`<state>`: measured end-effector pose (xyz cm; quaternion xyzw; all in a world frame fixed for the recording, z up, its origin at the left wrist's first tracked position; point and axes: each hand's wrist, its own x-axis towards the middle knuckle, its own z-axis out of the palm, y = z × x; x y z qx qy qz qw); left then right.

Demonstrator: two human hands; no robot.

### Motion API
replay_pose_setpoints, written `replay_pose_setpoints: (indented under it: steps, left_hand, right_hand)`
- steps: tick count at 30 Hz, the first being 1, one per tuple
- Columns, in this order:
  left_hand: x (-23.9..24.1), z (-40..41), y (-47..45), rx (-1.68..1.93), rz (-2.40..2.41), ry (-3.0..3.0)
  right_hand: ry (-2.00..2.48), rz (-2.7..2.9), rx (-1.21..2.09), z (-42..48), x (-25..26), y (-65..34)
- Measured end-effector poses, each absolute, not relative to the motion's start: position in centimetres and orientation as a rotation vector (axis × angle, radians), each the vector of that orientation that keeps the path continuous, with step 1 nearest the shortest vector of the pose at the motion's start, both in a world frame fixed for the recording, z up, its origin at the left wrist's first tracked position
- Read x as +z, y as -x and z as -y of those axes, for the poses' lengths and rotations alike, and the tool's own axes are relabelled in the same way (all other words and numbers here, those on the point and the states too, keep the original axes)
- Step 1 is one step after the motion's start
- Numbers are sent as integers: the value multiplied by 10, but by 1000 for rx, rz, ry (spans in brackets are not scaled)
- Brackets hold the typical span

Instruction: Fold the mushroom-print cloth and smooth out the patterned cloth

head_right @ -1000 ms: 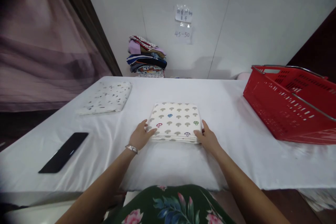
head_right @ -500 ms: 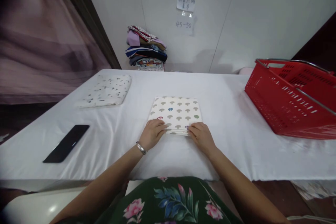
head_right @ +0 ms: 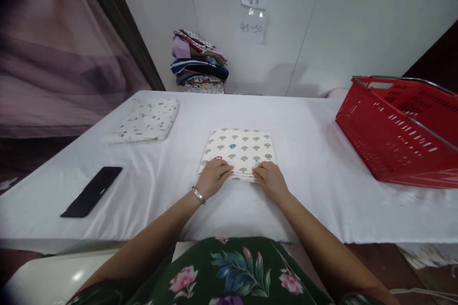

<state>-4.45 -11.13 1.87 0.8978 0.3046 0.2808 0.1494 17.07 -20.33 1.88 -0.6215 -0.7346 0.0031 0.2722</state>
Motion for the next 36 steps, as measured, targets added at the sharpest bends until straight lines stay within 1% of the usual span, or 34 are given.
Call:
replay_pose_setpoints:
  steps: [3,5,11,21,29,36]
  left_hand:
    - [21,112,44,845,-886,-2479]
    - [20,112,45,865,-886,-2451]
    - [13,116,50,785,-839,-2642]
    - [19,115,48,682,-799,-2842]
    - [18,123,46,749,-801,-2941]
    - [18,121,45,681,-738,-2967]
  right_hand:
    - [1635,1909,39,206,19,-169]
    - [1611,1916,-8,209,18,-169]
    - [1611,2029,-136,214,10,-170]
    - [1606,2072,-174,213,12,-168]
    - [1565,2069,-227,215,10,-167]
    - [1568,2072,-222,215,9,-166]
